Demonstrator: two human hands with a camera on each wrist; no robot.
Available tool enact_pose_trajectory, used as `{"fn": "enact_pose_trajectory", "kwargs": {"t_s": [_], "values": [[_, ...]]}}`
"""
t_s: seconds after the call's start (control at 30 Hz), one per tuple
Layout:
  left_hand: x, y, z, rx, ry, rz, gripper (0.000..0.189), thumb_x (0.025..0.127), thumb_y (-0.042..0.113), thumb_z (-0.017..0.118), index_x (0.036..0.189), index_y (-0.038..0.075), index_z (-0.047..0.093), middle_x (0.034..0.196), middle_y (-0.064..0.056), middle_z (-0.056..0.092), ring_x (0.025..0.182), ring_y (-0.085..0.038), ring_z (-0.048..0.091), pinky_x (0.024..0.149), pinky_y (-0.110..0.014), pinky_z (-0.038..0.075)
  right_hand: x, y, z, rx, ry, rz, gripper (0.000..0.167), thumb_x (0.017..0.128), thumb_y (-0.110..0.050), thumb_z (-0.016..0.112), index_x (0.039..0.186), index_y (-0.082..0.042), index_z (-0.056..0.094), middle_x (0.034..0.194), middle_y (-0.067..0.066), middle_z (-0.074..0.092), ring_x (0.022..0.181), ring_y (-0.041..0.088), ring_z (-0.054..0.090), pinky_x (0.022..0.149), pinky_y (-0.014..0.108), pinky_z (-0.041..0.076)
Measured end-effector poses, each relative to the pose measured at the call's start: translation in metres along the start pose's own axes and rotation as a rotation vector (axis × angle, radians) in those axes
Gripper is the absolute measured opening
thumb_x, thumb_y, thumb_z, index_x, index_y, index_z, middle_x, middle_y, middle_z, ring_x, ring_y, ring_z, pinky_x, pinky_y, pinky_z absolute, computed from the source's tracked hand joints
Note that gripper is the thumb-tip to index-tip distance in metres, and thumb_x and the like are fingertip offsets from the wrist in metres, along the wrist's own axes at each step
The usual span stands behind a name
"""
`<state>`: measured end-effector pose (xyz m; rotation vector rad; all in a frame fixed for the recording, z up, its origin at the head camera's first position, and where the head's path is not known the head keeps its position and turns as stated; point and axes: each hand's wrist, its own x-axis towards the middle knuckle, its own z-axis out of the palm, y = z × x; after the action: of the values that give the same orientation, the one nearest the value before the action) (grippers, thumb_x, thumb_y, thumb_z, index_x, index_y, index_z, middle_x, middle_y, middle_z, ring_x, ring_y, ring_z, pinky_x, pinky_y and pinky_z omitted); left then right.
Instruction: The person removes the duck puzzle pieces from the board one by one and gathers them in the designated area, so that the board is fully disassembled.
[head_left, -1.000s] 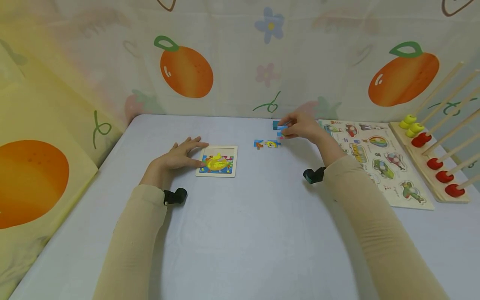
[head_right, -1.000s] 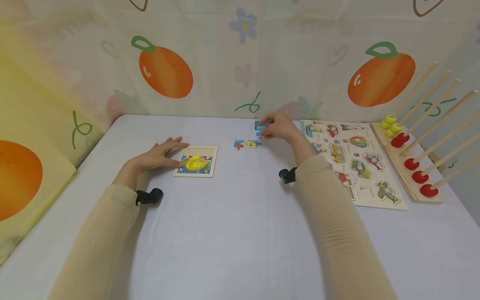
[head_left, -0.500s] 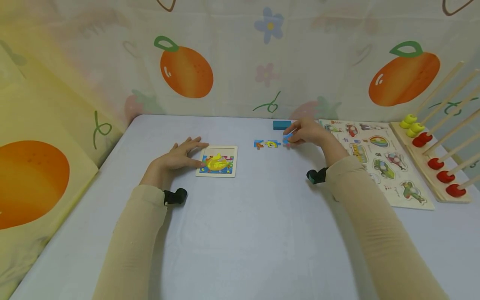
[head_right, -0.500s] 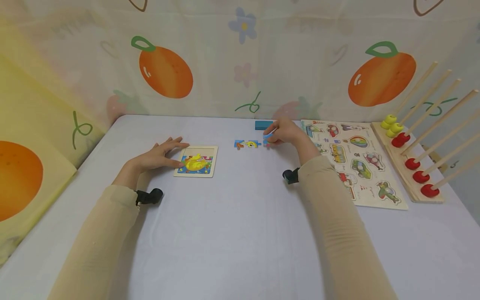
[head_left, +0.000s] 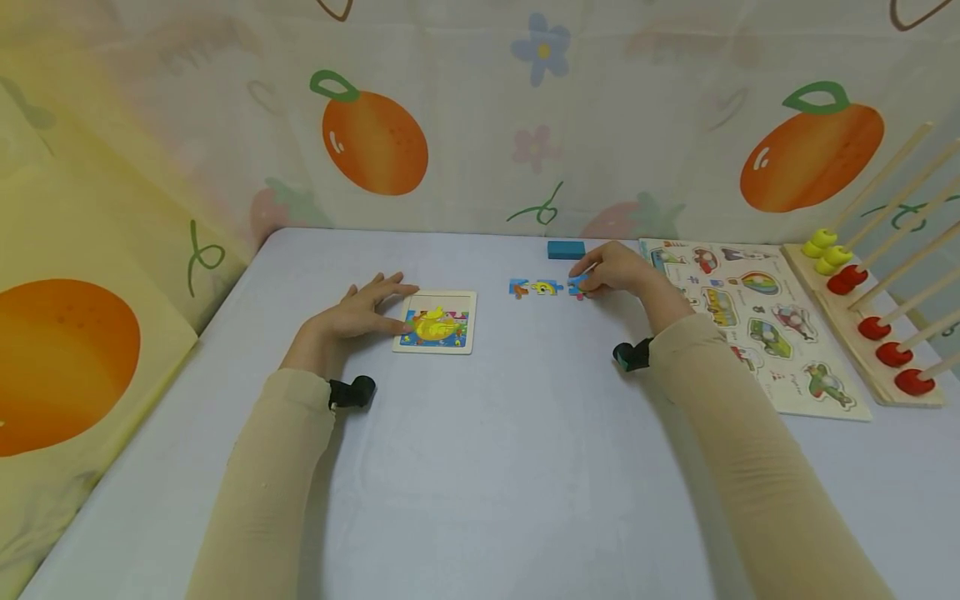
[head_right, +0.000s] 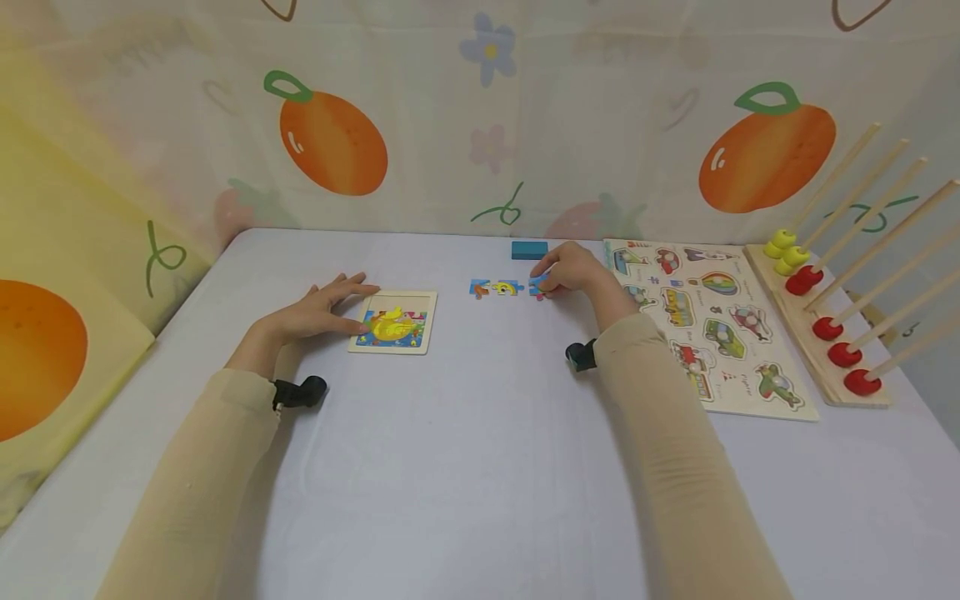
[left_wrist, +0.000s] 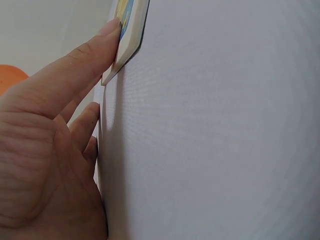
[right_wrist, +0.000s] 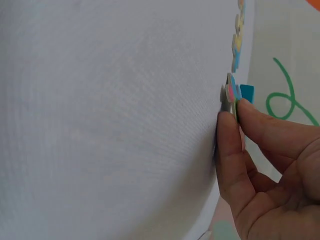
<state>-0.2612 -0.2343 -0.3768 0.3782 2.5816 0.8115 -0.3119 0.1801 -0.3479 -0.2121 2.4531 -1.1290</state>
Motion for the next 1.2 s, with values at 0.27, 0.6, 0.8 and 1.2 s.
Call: {"fn": "enact_pose_trajectory", "kwargs": {"t_s": [0.27,0.6,0.8,1.2], "values": [[0.0007,-0.0022,0.0009,-0.004,0.004,0.009,0.07,0.087,0.031,0.069,0.15,0.023,0.041,0.17,-0.006,0.009,0.158,-0.031,-0.01,0.123,-0.06,-0.017,-0.0011,-0.0017,0.0009,-0.097,0.048,0.027,0.03,0.09,-0.008,0.067,0.118,0.002,0.067,0.079,-0.005,0.069,0.064,0.003,0.064,0.075,0.023,0.05],[0.0008,-0.0014,0.0008,-0.01,0.005,0.013,0.07,0.087,0.032,0.07,0.151,0.023,0.041,0.17,-0.005,0.009,0.158,-0.03,-0.009,0.123,-0.061,-0.016,-0.003,-0.0054,0.0019,-0.129,0.064,0.064,0.03,0.089,-0.011,0.068,0.117,0.001,0.067,0.063,-0.012,0.065,0.061,0.003,0.063,0.075,0.024,0.047],[0.0009,-0.0025,0.0007,-0.003,0.005,0.009,0.07,0.088,0.033,0.069,0.151,0.024,0.041,0.17,-0.004,0.009,0.158,-0.029,-0.009,0.124,-0.06,-0.015,-0.0036,-0.0069,0.0025,-0.128,0.072,0.067,0.029,0.089,-0.01,0.068,0.116,0.002,0.067,0.065,-0.011,0.064,0.06,0.003,0.062,0.073,0.023,0.048],[0.0012,-0.002,0.001,-0.016,0.004,0.006,0.071,0.086,0.035,0.069,0.15,0.023,0.042,0.17,-0.004,0.009,0.158,-0.03,-0.01,0.123,-0.06,-0.016,-0.0013,-0.0094,0.0042,-0.16,0.108,0.087,0.025,0.092,-0.014,0.065,0.113,0.0,0.067,0.08,0.0,0.064,0.067,0.011,0.06,0.075,0.026,0.047]]}}
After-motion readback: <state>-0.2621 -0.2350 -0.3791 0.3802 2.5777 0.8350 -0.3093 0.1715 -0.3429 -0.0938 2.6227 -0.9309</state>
